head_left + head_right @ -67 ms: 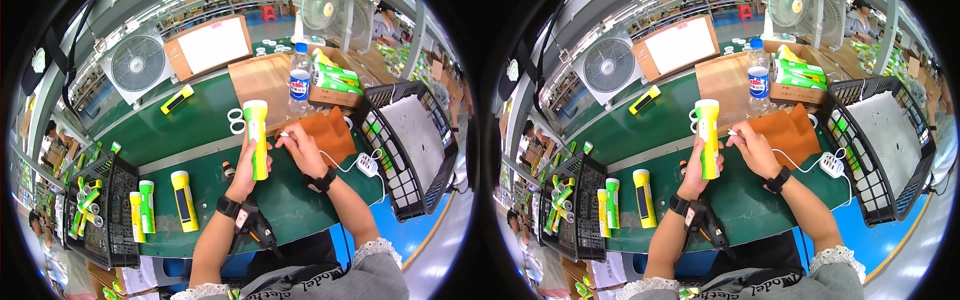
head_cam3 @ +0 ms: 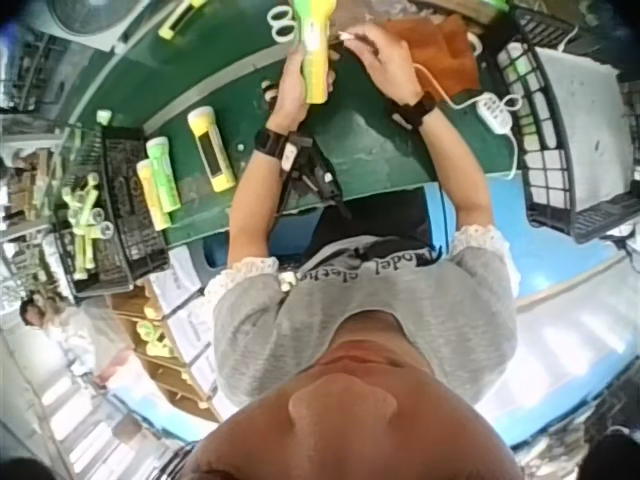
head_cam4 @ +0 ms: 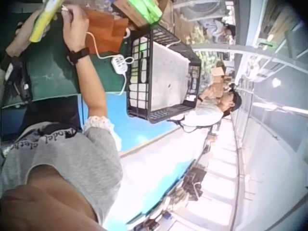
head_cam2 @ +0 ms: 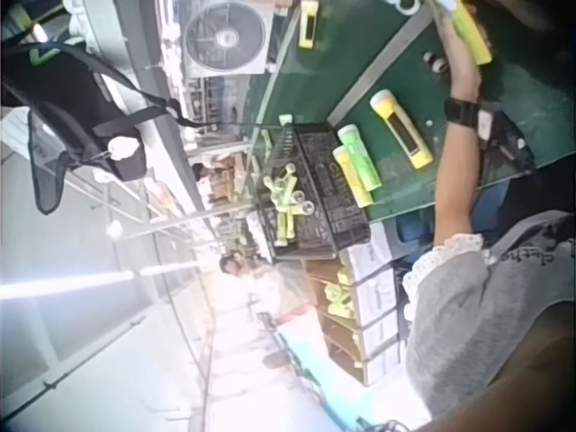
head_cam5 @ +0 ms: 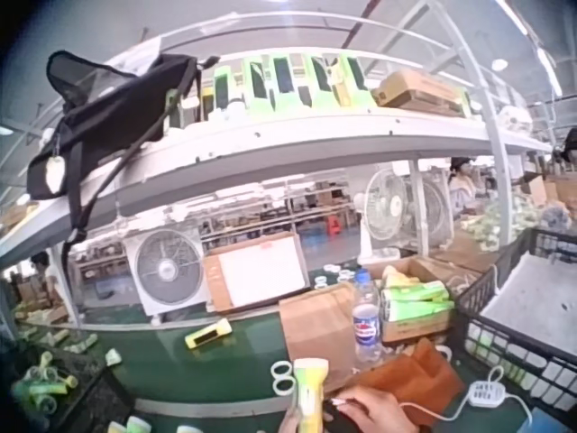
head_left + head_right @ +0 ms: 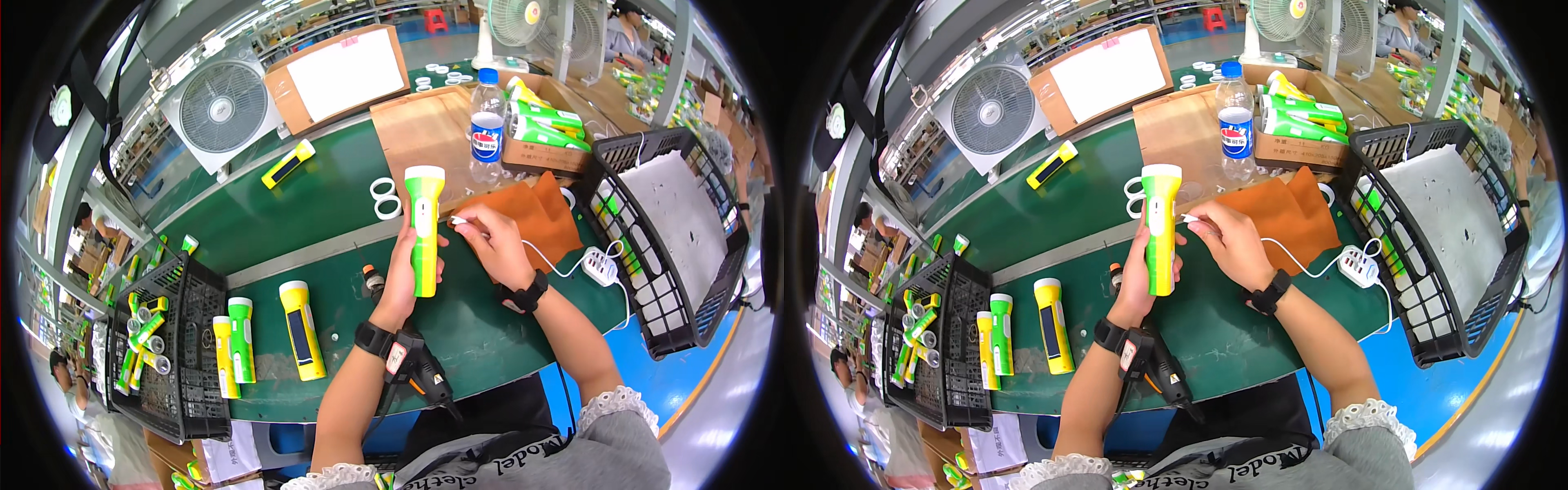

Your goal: Assembling and testing solar-powered flashlights at a factory workstation, including component attachment and quality checks.

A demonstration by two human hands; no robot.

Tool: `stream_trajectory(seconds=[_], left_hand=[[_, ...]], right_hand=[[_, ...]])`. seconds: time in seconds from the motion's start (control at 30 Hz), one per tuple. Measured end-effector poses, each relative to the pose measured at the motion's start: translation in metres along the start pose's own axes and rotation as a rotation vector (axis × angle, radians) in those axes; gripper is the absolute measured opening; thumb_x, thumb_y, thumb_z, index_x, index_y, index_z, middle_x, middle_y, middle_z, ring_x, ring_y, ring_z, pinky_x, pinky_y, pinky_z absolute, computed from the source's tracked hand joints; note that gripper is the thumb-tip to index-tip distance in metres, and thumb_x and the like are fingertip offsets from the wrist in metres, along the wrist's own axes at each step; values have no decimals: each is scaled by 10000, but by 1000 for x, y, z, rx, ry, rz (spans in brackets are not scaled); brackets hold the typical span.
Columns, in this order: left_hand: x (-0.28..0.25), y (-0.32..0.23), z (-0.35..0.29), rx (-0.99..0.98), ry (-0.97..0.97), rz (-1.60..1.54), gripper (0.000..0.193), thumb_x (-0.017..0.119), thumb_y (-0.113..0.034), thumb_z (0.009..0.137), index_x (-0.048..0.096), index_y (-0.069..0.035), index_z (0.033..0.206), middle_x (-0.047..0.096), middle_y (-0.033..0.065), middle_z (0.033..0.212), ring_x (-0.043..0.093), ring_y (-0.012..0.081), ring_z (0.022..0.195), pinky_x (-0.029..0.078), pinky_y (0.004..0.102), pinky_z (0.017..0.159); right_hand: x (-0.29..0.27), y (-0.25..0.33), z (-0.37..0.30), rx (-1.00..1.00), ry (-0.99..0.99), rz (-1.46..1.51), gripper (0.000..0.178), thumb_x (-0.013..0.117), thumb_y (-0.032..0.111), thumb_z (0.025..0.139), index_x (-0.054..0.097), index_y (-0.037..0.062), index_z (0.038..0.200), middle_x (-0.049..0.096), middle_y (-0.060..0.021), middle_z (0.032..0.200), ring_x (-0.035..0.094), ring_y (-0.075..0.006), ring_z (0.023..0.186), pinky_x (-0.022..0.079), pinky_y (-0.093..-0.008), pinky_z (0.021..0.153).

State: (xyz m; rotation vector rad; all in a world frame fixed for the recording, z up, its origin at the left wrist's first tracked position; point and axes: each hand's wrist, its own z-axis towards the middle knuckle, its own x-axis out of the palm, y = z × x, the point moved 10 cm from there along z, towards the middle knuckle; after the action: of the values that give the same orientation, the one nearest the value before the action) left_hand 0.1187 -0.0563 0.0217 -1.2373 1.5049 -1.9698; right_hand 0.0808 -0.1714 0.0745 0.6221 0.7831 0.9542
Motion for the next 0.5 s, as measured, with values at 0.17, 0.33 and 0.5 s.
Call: stream_trajectory(seconds=[0.17,0.33,0.5], left_hand=[[-12,5,9,108,-43,335,624,387,-225,917,8,-201,1412,510,73,1030,508,121,712,459,246,603],[-3,3,6,116,-34,275,647,493,-161,881,120,-61,1399,289,103,1383,331,165,1228,265,272,994],[-11,20,3,-73,-57,305,551,574,-242,837,352,-21,1290,490,85,1154,456,153,1059,337,275,911]], right_hand=[[-5,6,0,-20,-66,121,146,597,55,804,551,31,941,629,-132,804,633,-229,704,471,-282,574],[-12,5,0,-32,-76,-96,166,619,26,784,604,18,949,654,-97,799,638,-137,701,489,-236,598],[-18,22,0,-159,-106,-260,132,639,50,732,621,77,860,605,-114,695,585,-265,570,450,-309,507]])
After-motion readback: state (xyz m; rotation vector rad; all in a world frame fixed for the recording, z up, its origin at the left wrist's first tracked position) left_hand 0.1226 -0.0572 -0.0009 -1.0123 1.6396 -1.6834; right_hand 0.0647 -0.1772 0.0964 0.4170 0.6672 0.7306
